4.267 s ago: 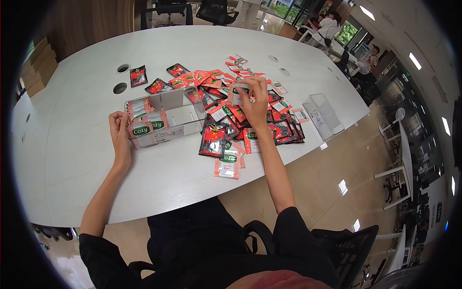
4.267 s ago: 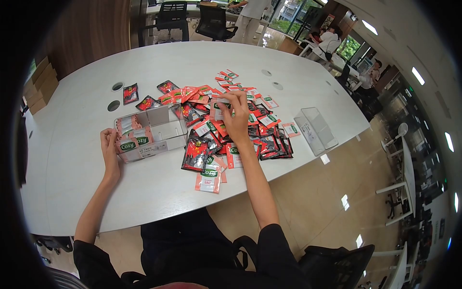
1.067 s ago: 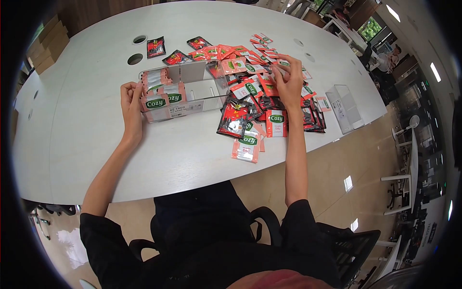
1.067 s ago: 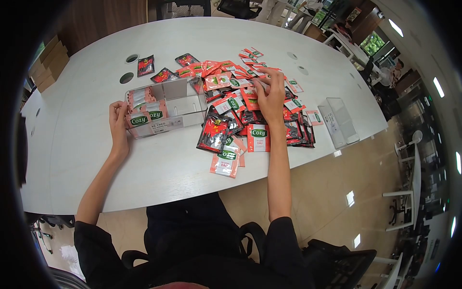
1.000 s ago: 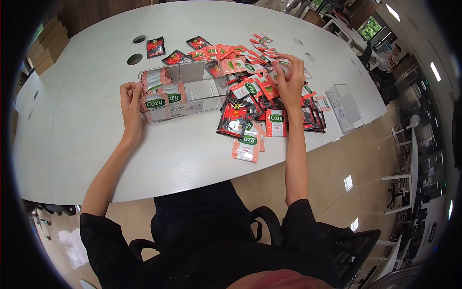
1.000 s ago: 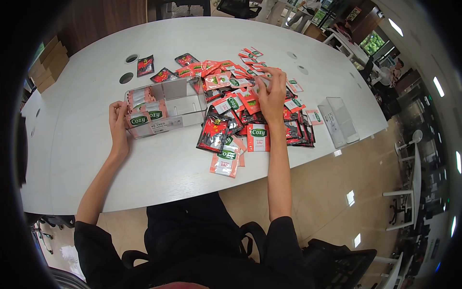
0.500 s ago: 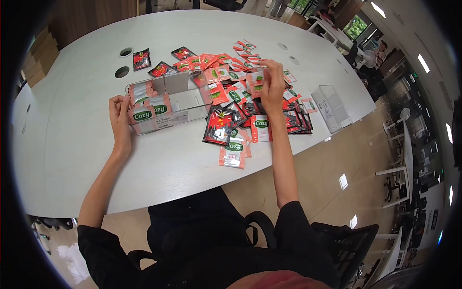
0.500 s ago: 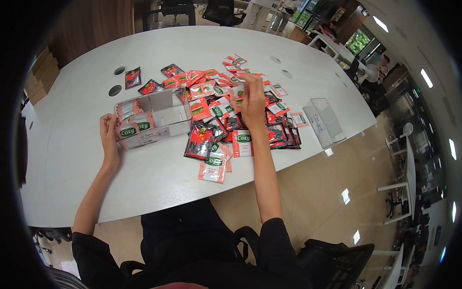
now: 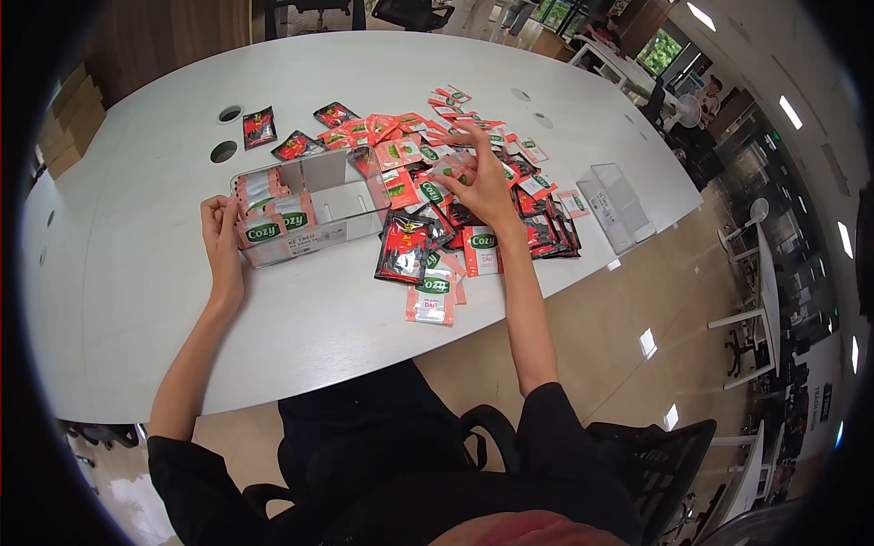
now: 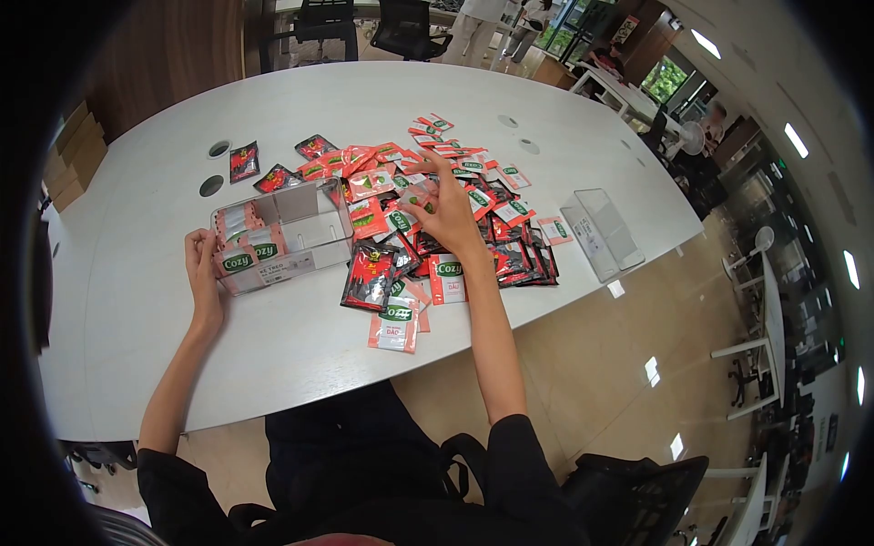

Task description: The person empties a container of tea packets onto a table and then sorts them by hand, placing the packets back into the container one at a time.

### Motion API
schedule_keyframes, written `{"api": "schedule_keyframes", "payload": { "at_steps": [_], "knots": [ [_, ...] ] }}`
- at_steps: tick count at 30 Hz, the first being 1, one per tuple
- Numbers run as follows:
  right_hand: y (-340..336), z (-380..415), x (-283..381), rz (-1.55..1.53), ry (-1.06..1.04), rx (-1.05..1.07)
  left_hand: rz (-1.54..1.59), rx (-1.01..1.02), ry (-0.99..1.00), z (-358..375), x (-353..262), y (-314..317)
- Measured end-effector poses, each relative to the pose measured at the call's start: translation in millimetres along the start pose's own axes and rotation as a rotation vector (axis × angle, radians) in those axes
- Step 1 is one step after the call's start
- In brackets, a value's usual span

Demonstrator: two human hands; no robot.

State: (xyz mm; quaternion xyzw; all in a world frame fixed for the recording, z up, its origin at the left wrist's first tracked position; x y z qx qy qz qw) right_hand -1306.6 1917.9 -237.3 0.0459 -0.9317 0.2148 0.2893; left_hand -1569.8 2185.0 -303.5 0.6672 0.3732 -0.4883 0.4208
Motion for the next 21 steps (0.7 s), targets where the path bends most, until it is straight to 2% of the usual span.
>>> {"api": "schedule_keyframes", "payload": {
  "at_steps": [1,5,7,11,13,16,20,21],
  "knots": [
    [-0.5,0.2,-1.1,-0.094,0.126,-0.016,0.000,0.000,0.000,0.3,0.0,-0.1],
    [0.2,1.4,-10.2,-0.134,0.117,-0.090,0.008,-0.003,-0.002,0.3,-0.4,0.8],
    [0.3,0.9,-15.8,0.133,0.151,0.070,0.004,-0.008,-0.004,0.4,-1.1,1.2],
    [2.0,1.1,-12.0,0.254,0.173,0.194,-0.009,-0.007,0.008,0.3,-0.1,0.3],
    [4.9,4.2,-13.1,0.100,0.062,0.024,-0.011,-0.001,0.017,0.1,0.2,-0.1],
    [6.4,5.0,-14.9,0.144,0.045,-0.021,-0.024,0.000,0.014,1.8,-2.6,0.3],
    [4.6,1.9,-13.0,0.196,0.129,0.102,-0.015,0.002,0.014,1.1,-1.7,-0.2],
    [5.8,0.3,-13.1,0.182,-0.039,0.033,-0.016,0.000,0.016,0.6,-0.8,-0.3]
  ]
}}
Point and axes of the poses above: each hand's wrist, its own z-axis away from the middle knuckle, its own y-axis out of the palm, x = y × z, the point moved 3 cm from there along -z, towards the middle knuckle, and after that the axes turned 12 degrees about -x, right-handed, at the moved point
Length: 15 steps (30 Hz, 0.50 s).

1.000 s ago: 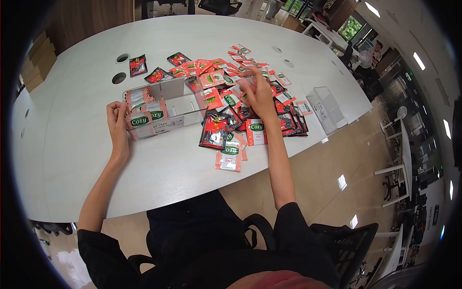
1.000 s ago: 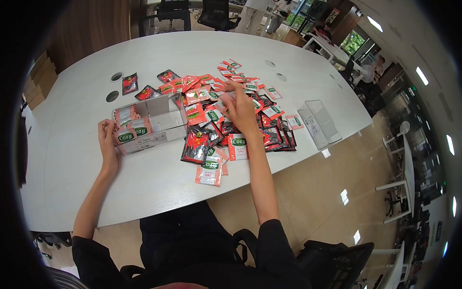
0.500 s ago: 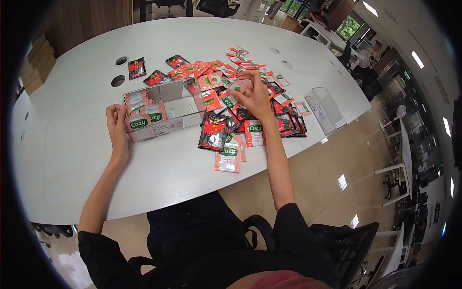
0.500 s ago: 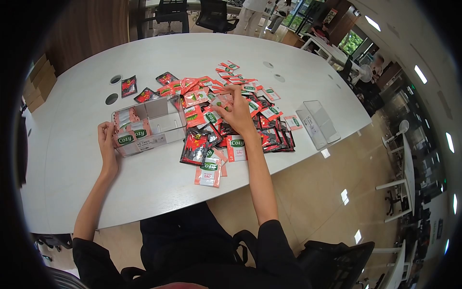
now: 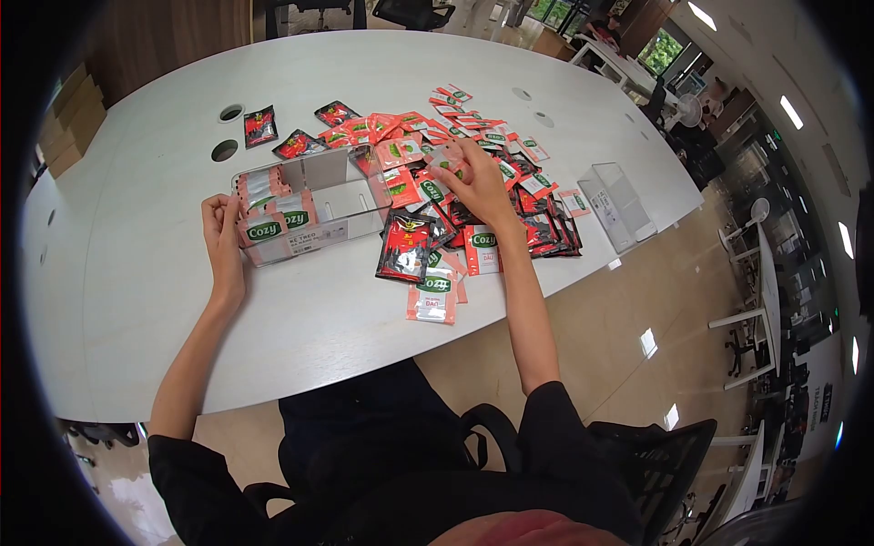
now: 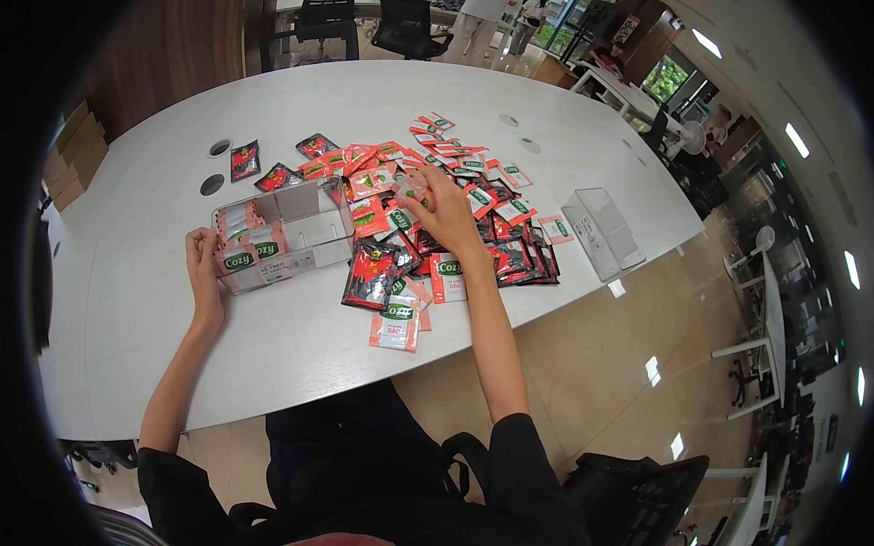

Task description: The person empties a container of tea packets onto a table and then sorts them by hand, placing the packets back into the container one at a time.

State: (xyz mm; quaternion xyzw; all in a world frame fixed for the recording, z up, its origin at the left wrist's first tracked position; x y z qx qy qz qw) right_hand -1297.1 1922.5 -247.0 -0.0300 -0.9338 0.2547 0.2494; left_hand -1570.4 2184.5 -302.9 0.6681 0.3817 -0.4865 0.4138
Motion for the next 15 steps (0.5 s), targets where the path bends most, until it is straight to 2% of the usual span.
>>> {"api": "schedule_keyframes", "payload": {
  "at_steps": [1,4,5,7,10,15],
  "knots": [
    [-0.2,0.1,0.6,-0.009,-0.161,-0.084,0.001,0.000,0.000,0.1,-0.1,0.1],
    [-0.6,-0.3,0.7,0.016,-0.185,-0.115,-0.001,0.006,-0.007,-0.3,0.1,-0.2],
    [-3.4,0.2,2.7,0.017,-0.186,-0.115,0.000,0.005,-0.010,-0.8,0.9,-0.3],
    [-8.0,-0.6,8.3,0.013,0.065,0.032,0.002,0.004,-0.012,-0.4,0.3,0.2],
    [-4.0,1.8,-2.0,-0.124,0.095,-0.026,0.004,-0.001,-0.008,0.7,-1.0,1.0],
    [-5.0,0.9,-8.9,-0.055,-0.019,-0.151,0.004,0.002,0.006,0.1,-0.5,0.2]
  ]
}}
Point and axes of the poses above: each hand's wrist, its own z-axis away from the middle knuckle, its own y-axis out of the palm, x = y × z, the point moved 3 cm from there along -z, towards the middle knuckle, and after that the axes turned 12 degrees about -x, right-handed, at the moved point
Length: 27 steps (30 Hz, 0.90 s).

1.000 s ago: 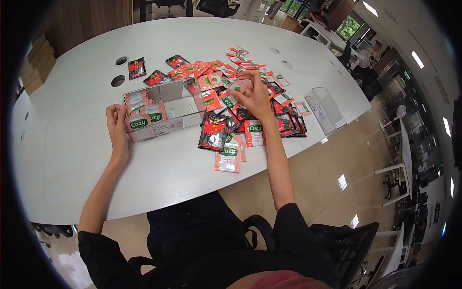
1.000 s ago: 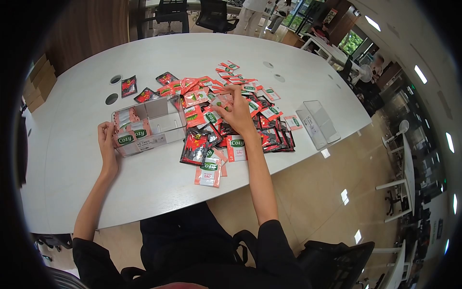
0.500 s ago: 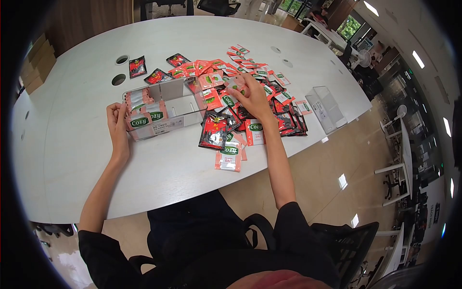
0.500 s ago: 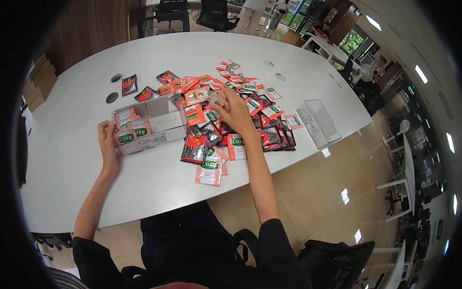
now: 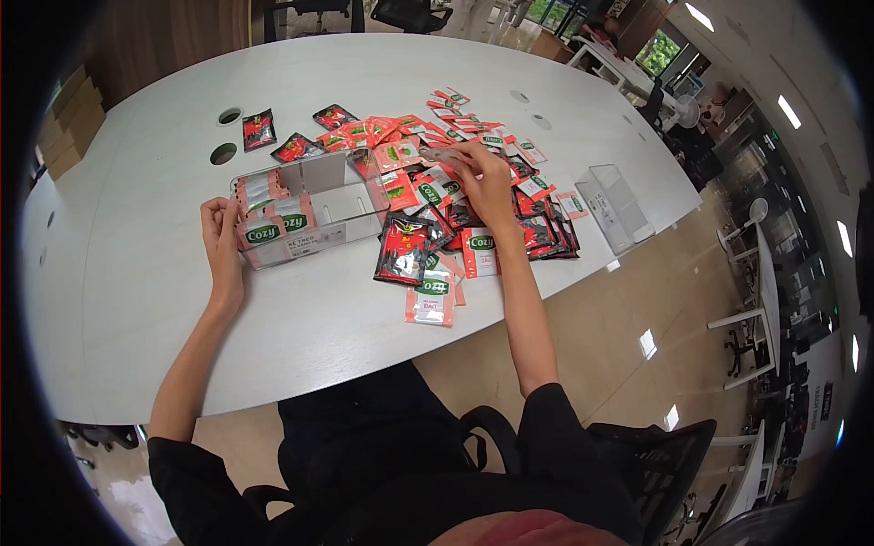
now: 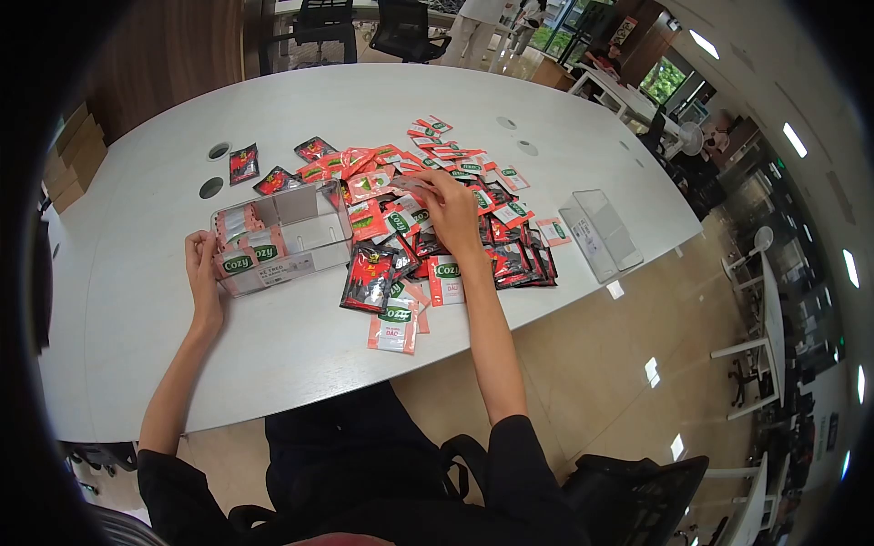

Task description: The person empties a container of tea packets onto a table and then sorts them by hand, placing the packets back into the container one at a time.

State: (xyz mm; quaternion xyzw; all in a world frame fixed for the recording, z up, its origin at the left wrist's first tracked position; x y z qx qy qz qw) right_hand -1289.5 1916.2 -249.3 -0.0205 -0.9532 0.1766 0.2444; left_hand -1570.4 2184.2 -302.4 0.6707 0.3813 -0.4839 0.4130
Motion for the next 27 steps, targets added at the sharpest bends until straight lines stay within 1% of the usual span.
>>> {"api": "schedule_keyframes", "payload": {
  "at_steps": [2,4,5,7,8,10,11,13,14,16,18,20,23,24,26,27],
  "knots": [
    [-2.0,-2.0,4.4,0.008,-0.014,-0.022,-0.006,0.001,-0.001,-0.1,-0.1,-0.3],
    [-6.1,-4.7,10.2,0.088,-0.099,-0.117,-0.010,0.001,-0.002,-1.3,2.0,-0.6],
    [-7.5,-4.9,12.7,0.088,-0.100,-0.118,-0.010,0.004,0.026,-2.7,4.7,-0.8],
    [-11.3,-6.1,18.6,0.130,0.007,-0.152,-0.009,0.006,0.054,-2.9,5.7,-0.8],
    [-9.3,-4.8,13.5,0.129,0.007,-0.152,-0.006,0.003,0.046,-2.4,5.5,-0.7],
    [-5.6,-2.2,-1.1,-0.025,0.173,-0.196,-0.003,0.000,0.038,-2.6,5.7,-0.7],
    [-8.1,-0.8,-6.5,-0.025,0.173,-0.196,-0.005,0.000,0.037,-3.1,6.0,-1.0],
    [-8.4,0.0,-6.2,0.226,0.044,0.073,-0.008,-0.001,0.035,-2.3,4.7,-1.2],
    [-7.0,1.1,-8.3,0.225,0.044,0.073,0.002,0.001,0.018,-0.8,1.7,-0.6],
    [-0.4,4.8,-8.2,0.212,-0.054,0.202,0.011,0.006,0.000,1.9,-2.9,1.0],
    [4.0,8.5,-9.0,0.204,-0.073,0.213,-0.004,-0.008,-0.024,2.8,-4.9,2.3],
    [6.3,10.2,-12.9,0.154,-0.018,0.154,-0.003,-0.007,-0.023,2.4,-3.8,2.1],
    [1.5,5.2,-5.2,0.140,0.010,0.108,0.001,-0.012,-0.012,0.1,0.1,1.7],
    [0.6,4.0,-3.9,0.140,0.010,0.108,0.003,-0.019,-0.006,-0.6,0.9,1.6],
    [-4.5,0.5,-0.8,0.222,-0.056,-0.028,0.002,-0.011,-0.008,-0.4,0.2,1.5],
    [-5.1,-0.6,-0.6,0.220,-0.054,-0.025,0.001,-0.005,-0.009,0.1,-0.1,1.0]
  ]
}}
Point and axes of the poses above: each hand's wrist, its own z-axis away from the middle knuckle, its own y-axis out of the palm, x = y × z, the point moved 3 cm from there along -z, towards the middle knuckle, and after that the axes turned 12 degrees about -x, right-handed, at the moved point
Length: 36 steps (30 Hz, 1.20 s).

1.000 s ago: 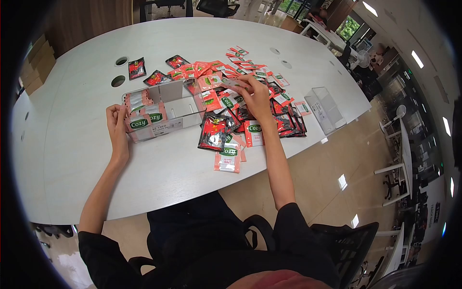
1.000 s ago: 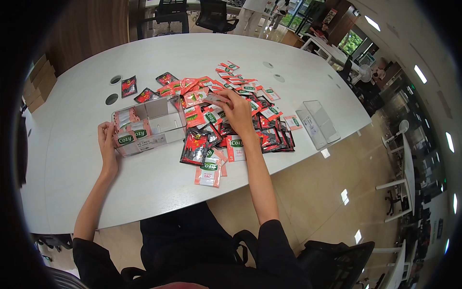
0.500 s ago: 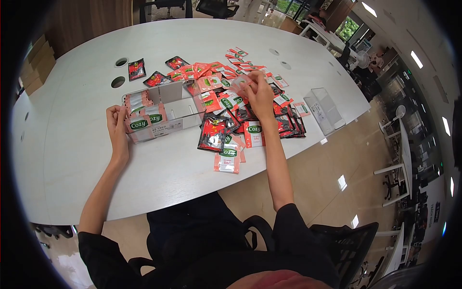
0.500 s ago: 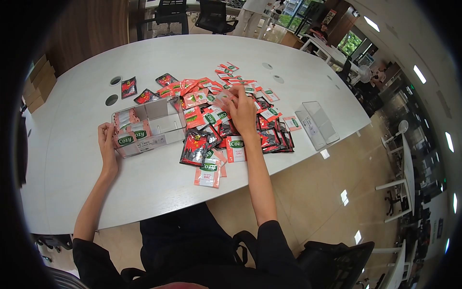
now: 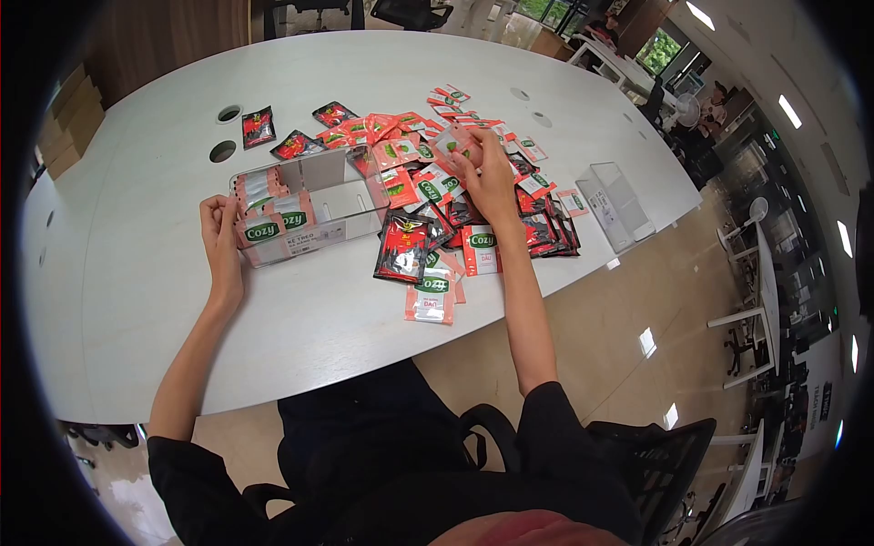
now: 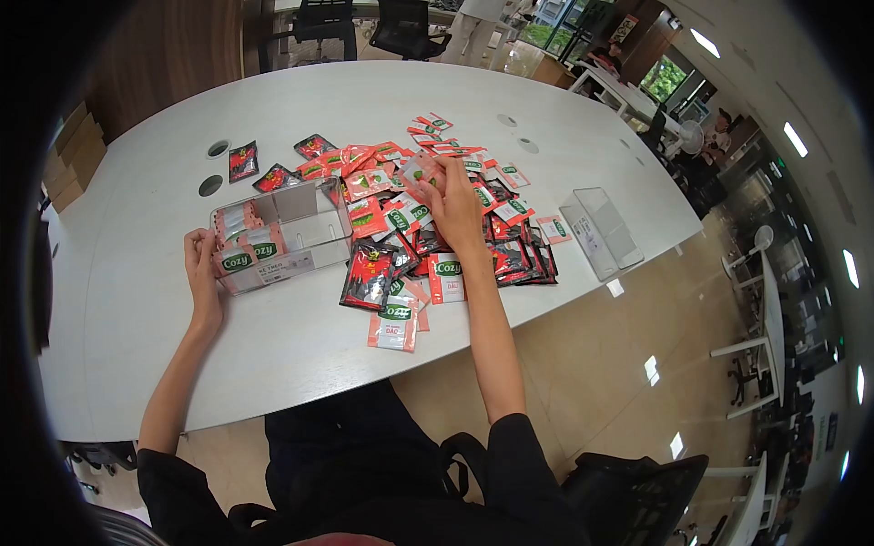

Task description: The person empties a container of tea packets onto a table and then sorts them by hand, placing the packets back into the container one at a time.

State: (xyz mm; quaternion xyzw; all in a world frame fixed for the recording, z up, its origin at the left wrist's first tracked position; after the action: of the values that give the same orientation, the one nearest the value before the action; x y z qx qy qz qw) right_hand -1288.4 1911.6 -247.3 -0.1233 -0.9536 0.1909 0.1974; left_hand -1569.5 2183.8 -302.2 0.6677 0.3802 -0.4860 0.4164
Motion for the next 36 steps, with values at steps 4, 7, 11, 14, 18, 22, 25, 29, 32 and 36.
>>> {"api": "schedule_keyframes", "payload": {
  "at_steps": [4,7,11,14,18,22,25,29,32,36],
  "knots": [
    [-3.9,-2.8,3.3,0.025,0.021,-0.043,-0.002,-0.001,-0.008,0.5,-0.7,-0.2],
    [-2.8,-1.9,1.6,0.005,0.071,0.001,-0.013,-0.004,-0.004,0.0,-1.0,-0.2],
    [9.2,12.4,-15.1,-0.036,0.140,0.317,0.010,-0.011,-0.007,-1.6,2.3,-0.6],
    [6.9,9.3,-7.3,-0.008,0.054,0.303,0.010,-0.010,-0.017,-1.9,3.5,-1.1],
    [8.4,10.2,-7.5,-0.067,0.121,0.339,0.005,-0.017,-0.009,-0.8,0.6,-0.1],
    [6.0,7.6,-6.3,-0.019,0.066,0.245,-0.024,-0.028,0.009,0.0,2.7,-2.6],
    [6.1,4.0,-0.7,-0.045,0.075,0.207,0.001,-0.019,0.024,0.8,-2.3,0.3],
    [4.1,1.1,0.3,-0.019,0.034,0.153,-0.011,-0.019,0.022,1.0,-2.9,1.2],
    [5.8,1.2,-4.4,-0.034,-0.012,0.126,-0.013,-0.020,0.020,1.4,-3.0,0.8],
    [4.8,0.6,-6.6,-0.024,0.006,0.114,-0.023,0.003,0.004,1.2,-2.6,-0.8]
  ]
}}
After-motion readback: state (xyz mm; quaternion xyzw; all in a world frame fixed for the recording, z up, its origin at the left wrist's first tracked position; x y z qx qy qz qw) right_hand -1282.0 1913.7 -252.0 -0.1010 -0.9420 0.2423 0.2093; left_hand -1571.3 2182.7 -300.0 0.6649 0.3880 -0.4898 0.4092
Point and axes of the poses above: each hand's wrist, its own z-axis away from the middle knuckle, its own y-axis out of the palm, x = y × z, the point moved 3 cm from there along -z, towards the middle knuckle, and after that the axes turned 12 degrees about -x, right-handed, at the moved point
